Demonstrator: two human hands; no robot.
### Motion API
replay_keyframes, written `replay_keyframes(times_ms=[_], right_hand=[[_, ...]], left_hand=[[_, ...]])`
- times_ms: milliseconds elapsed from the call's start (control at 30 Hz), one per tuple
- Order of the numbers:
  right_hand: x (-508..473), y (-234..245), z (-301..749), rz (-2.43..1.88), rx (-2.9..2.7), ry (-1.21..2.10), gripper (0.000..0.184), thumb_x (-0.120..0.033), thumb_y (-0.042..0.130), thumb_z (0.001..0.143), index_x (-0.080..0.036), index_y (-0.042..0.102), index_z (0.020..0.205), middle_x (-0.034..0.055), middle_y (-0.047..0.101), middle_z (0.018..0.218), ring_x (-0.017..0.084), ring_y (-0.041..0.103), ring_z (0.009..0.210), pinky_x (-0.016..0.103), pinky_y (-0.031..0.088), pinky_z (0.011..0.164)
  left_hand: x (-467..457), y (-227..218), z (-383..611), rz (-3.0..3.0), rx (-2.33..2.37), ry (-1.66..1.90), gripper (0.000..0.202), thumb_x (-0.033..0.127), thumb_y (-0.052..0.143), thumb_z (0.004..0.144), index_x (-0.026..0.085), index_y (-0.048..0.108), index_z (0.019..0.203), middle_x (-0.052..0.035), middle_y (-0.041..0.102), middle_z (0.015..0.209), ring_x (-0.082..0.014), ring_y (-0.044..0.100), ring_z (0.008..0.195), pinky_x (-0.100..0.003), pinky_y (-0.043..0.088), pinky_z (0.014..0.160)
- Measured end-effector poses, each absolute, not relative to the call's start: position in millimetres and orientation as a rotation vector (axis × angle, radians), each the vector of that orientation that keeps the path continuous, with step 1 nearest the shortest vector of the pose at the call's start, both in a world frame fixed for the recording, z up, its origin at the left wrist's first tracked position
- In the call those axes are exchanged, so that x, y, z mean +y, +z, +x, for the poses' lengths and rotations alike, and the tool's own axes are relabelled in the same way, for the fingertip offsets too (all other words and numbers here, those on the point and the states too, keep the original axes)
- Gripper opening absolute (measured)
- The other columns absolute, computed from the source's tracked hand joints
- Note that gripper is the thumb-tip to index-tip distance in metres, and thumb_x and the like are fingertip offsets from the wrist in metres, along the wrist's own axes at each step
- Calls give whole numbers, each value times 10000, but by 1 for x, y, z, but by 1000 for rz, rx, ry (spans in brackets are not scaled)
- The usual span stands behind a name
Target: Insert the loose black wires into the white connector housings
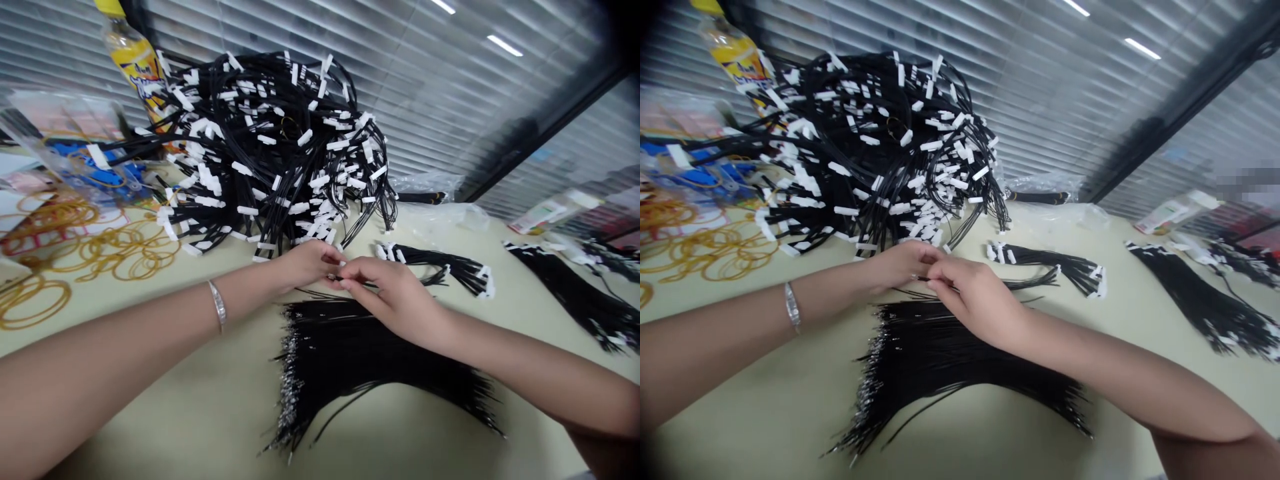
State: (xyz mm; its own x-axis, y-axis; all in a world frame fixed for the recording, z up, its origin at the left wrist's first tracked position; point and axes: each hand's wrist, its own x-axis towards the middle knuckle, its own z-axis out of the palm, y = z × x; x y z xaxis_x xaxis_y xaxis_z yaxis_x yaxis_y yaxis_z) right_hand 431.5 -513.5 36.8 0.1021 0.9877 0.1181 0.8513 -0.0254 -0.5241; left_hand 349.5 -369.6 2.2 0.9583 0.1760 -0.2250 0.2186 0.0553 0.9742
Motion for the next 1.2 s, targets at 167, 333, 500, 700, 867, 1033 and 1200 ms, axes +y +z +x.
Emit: replay_keyframes(times_ms=[167, 333, 500, 700, 867, 1033, 1200], right_hand=[[-512, 38, 434, -1753, -1420, 889, 189, -302, 420, 902, -137, 492, 845, 10, 598, 781, 65, 587, 747, 214, 481, 734], [-512, 40, 444, -1703, -1350, 1007, 218, -332, 474, 879, -125, 517, 825, -9, 567, 722, 38, 551, 622, 172, 478, 597], [-518, 40, 450, -1645, -1323, 1033, 202, -305, 520, 855, -112, 578, 848, 26, 626, 782, 66, 616, 697, 193, 507, 675], [-519, 29, 451, -1631, -1188, 1006, 223, -343, 486, 870, -126, 512, 826, 10, 603, 740, 68, 605, 624, 197, 497, 583], [-520, 24, 451, -1628, -1200, 991, 175, -303, 511, 855, -129, 511, 841, 21, 617, 788, 68, 593, 722, 205, 488, 688], [-520, 24, 454, -1671, -1225, 894, 174, -295, 593, 800, -128, 547, 818, -3, 592, 756, 57, 558, 700, 187, 459, 665], [-518, 23, 460, -1580, -1117, 992, 232, -322, 637, 759, -102, 608, 828, 19, 636, 689, 70, 597, 624, 200, 500, 636]], left_hand=[[-368, -1, 351, 1532, 326, -44, 207, -25, 519, 674, 65, 607, 838, -45, 633, 817, -69, 600, 708, -200, 498, 714], [-366, -5, 353, 1541, 317, -42, 152, 47, 557, 704, 81, 614, 841, -47, 638, 828, -89, 617, 761, -243, 513, 784], [-365, -9, 356, 1544, 311, -55, 231, 48, 595, 685, 105, 632, 906, -43, 647, 887, -98, 624, 815, -249, 514, 824], [-367, -11, 356, 1519, 332, -44, 172, 171, 537, 786, 92, 605, 923, -46, 651, 876, -84, 637, 763, -268, 530, 827], [-367, -7, 356, 1536, 310, -59, 155, 84, 561, 731, 96, 630, 869, -50, 659, 873, -77, 633, 763, -237, 525, 820], [-366, -10, 356, 1519, 321, -45, 140, 157, 574, 756, 108, 638, 871, -50, 656, 875, -75, 629, 736, -262, 531, 812], [-367, -10, 357, 1500, 348, -44, 187, 182, 626, 715, 104, 626, 885, -56, 653, 897, -94, 635, 783, -251, 532, 802]])
